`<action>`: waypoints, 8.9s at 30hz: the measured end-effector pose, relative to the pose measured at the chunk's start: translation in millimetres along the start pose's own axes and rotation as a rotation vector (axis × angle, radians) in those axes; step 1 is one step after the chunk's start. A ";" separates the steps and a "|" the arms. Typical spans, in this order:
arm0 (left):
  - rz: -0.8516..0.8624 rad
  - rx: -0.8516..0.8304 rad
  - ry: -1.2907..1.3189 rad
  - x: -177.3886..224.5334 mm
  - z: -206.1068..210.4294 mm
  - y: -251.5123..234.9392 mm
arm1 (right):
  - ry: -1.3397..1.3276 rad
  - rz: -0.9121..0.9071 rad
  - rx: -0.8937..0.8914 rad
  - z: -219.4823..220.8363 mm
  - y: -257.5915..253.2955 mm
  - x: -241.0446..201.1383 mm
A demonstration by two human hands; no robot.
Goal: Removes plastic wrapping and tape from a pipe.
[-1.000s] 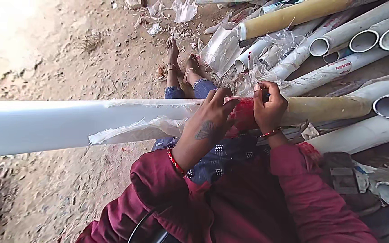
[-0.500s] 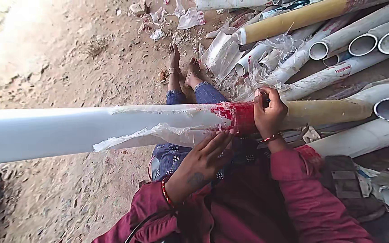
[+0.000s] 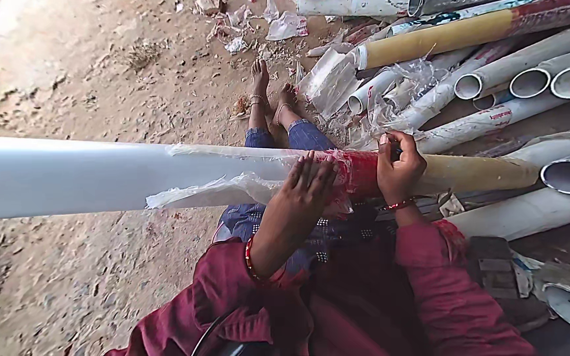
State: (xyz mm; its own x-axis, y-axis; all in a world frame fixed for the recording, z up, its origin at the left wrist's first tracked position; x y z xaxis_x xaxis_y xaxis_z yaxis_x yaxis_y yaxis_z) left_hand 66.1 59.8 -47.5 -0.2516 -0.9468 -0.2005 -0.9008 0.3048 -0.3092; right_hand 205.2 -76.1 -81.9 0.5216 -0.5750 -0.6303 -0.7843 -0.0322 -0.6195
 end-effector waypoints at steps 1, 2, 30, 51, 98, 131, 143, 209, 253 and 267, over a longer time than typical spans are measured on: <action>0.053 0.069 0.011 0.7 0.2 5.9 | -0.003 -0.020 0.006 0.1 0.3 -1.1; 0.099 0.141 0.021 0.8 0.7 11.1 | -0.004 -0.045 0.007 0.7 0.0 -2.0; 0.055 -0.046 0.090 -0.4 3.0 -11.1 | 0.153 -0.062 0.095 -10.2 34.5 -17.7; 0.026 0.167 0.026 14.7 -4.7 19.1 | 0.290 0.052 -0.144 18.6 -7.5 -16.7; 0.163 0.332 0.250 -46.5 -16.1 -36.8 | -0.620 0.171 -0.336 1.5 29.2 -53.9; 0.195 0.364 0.306 -44.2 -10.1 -34.5 | 0.445 0.663 -0.577 -127.3 30.3 84.4; 0.182 0.297 0.364 -50.0 -11.1 -40.3 | -0.053 0.353 -0.511 -66.9 20.2 7.9; 0.068 0.327 -0.037 -37.1 3.5 -32.4 | 0.357 0.308 -0.462 51.7 -51.6 -18.1; 0.049 0.510 0.174 -38.7 -30.4 -38.2 | -0.006 0.190 -0.503 -13.9 -3.2 -68.2; 0.063 0.531 0.208 -37.3 -29.2 -33.7 | 0.084 0.073 -0.657 -8.0 -12.6 -74.3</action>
State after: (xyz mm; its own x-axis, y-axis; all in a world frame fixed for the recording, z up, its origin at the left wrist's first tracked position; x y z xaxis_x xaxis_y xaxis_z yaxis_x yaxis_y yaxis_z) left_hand 95.5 81.9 -2.5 -0.4118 -0.9091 -0.0634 -0.5939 0.3204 -0.7379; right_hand 173.6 -39.6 -23.5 0.4525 -0.6553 -0.6049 -0.8720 -0.4672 -0.1462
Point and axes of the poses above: each hand's wrist, its own y-axis away from the middle knuckle, its own z-axis out of the palm, x = y × z, the point moved 8 cm from there along -y, towards the middle knuckle, and after that the axes turned 4 degrees about z, right-handed, at the moved point
